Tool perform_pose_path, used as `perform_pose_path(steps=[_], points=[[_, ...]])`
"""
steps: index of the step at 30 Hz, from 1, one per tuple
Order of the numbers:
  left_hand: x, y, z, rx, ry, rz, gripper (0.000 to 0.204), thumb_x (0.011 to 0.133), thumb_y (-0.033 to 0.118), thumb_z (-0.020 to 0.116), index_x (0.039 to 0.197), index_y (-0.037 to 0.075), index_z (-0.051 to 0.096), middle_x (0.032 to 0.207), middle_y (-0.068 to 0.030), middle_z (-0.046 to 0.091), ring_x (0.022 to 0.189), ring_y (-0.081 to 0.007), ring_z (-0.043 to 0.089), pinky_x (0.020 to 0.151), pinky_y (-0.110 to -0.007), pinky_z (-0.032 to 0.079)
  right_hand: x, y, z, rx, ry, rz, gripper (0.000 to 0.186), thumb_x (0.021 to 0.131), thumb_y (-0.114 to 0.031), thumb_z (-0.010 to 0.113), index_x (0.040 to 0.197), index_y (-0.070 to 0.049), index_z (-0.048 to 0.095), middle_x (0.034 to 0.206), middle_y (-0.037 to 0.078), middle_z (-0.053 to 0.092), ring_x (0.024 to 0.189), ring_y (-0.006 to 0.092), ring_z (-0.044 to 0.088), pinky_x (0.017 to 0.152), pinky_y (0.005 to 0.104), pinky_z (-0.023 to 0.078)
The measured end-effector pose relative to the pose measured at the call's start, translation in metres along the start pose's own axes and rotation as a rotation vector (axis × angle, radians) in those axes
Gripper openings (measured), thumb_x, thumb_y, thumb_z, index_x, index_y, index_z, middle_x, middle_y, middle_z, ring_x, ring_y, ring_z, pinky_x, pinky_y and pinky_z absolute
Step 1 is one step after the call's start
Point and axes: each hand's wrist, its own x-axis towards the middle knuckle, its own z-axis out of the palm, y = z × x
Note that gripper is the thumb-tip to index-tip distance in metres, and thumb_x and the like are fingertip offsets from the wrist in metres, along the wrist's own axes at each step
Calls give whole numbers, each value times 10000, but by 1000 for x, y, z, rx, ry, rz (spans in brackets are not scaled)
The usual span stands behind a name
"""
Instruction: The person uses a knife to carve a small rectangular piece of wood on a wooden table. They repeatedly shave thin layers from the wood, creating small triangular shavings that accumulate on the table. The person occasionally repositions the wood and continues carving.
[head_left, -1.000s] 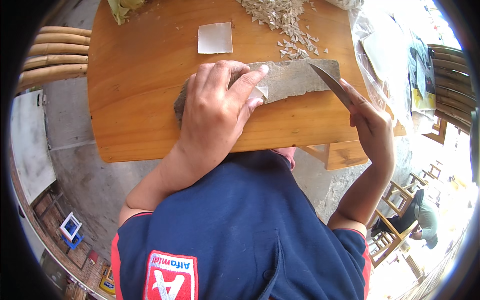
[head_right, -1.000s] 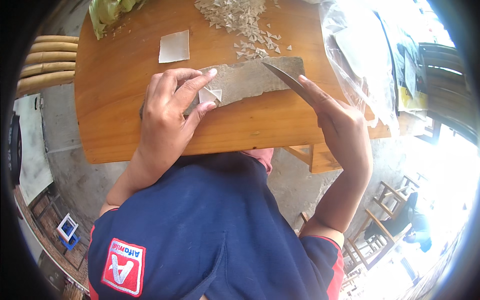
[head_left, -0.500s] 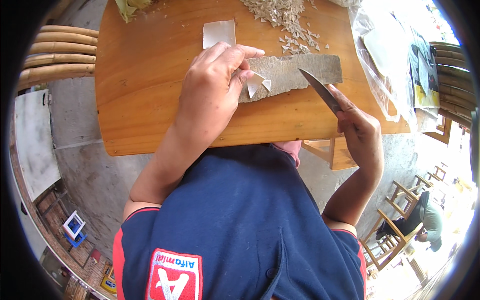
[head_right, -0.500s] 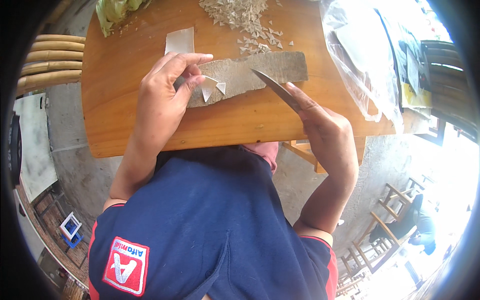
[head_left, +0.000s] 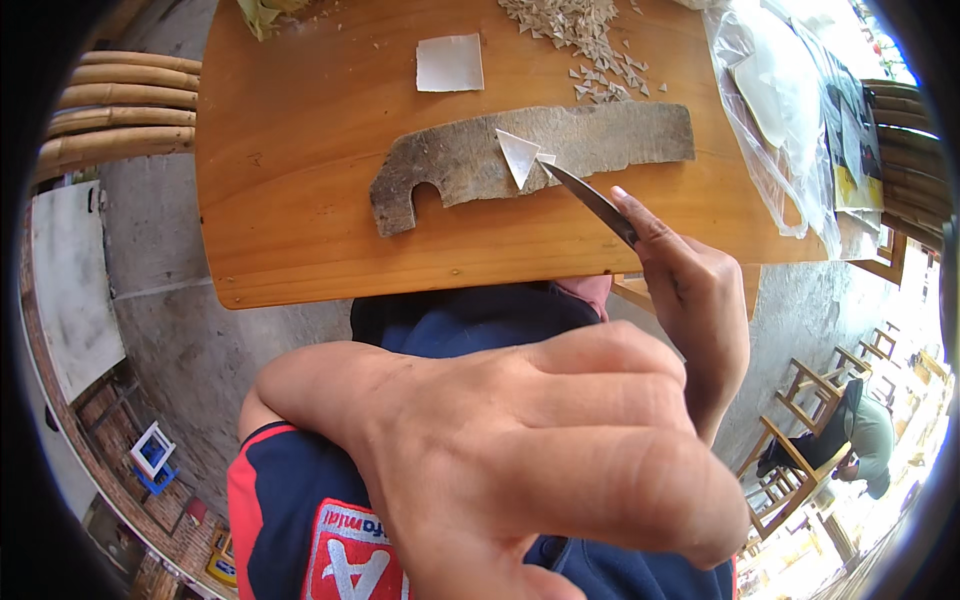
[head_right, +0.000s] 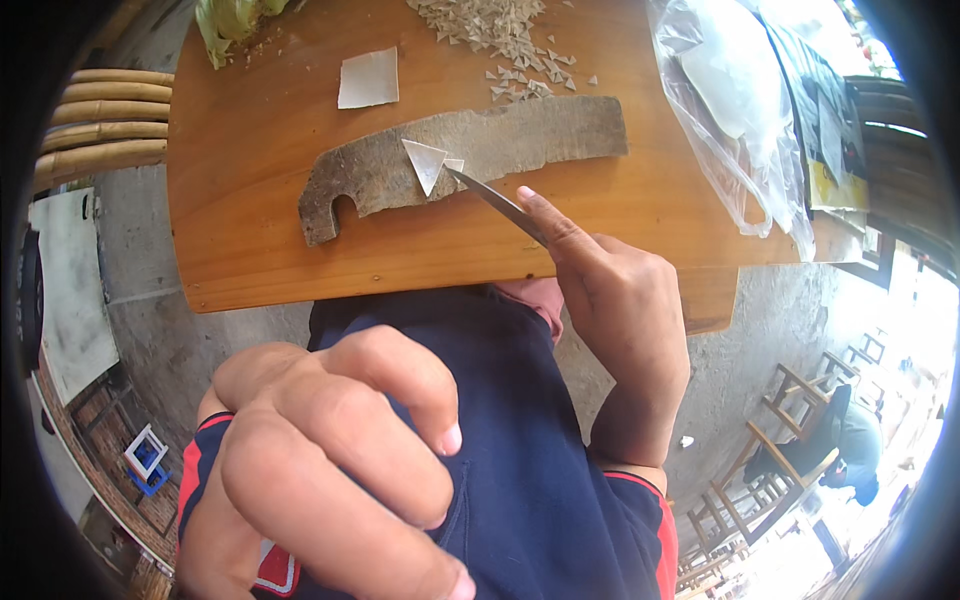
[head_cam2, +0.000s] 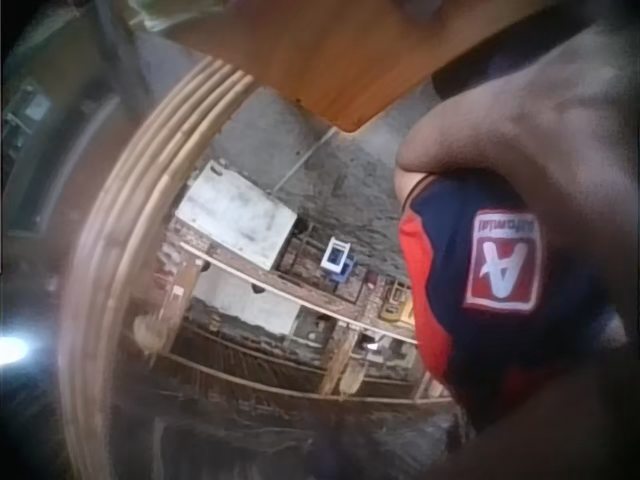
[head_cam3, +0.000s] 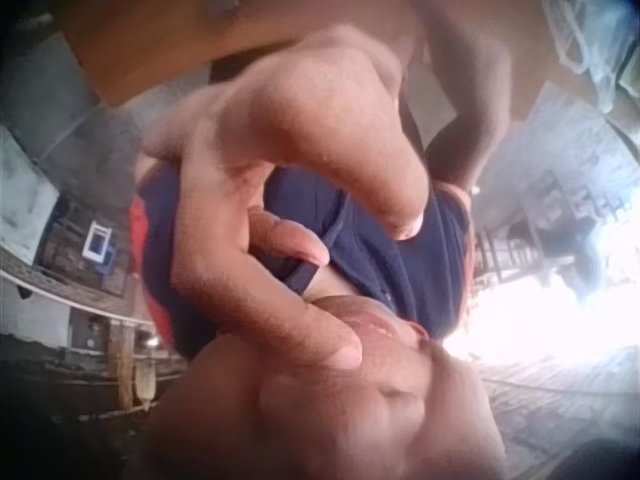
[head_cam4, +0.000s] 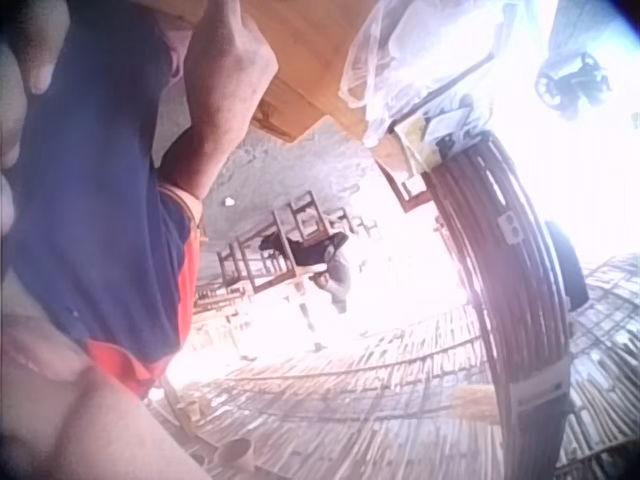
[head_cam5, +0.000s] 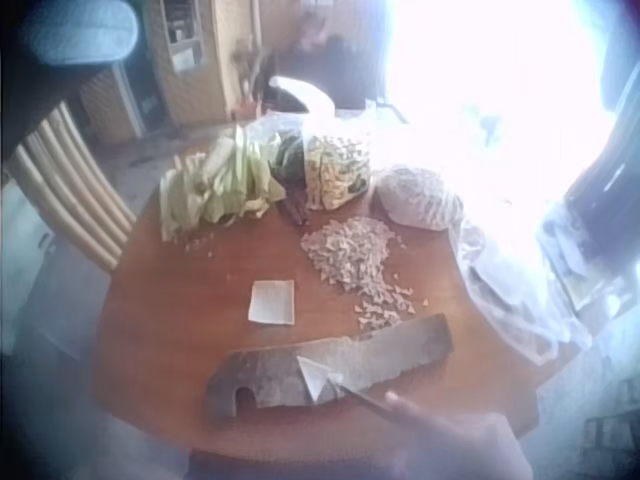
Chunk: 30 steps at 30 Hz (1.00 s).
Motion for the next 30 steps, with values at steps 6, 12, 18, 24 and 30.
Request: perform_pose_path(steps=[6,12,18,24,30], points=[[-4,5,1,-62,-4,27,239,854,108,772,1091,127,754,1068,-79,675,1038,-277,609,885,-420,501,-3,-13,-3,-105,0,43,570,875,-30,665,1387,-280,685,657,97,613,572,277,631,559,410,503],[-10,9,-1,-28,5,34,248,849,117,769,1096,134,752,1099,-80,674,1051,-290,598,909,-432,487,2,-11,-10,-148,54,194,482,943,3,643,1378,-200,695,823,198,671,636,272,641,655,353,543],[-8,8,-6,12,-9,18,258,844,127,766,1100,140,749,1129,-82,674,1065,-303,587,934,-445,473,-1,-16,-12,-61,10,149,471,952,9,636,1382,-175,689,880,224,667,644,236,617,666,343,541],[-11,-24,-46,661,112,-165,267,838,137,763,1105,147,747,1160,-83,673,1078,-315,576,958,-457,459,-3,-8,3,-12,258,57,522,962,33,605,1436,-183,646,862,204,695,698,149,622,711,294,541],[-47,-83,-61,1490,122,-473,378,848,230,795,1220,175,758,1475,-146,512,1306,-341,445,1103,-478,384,8,-12,0,11,54,260,509,971,43,581,1423,-178,656,1021,206,750,849,178,743,807,313,566]])
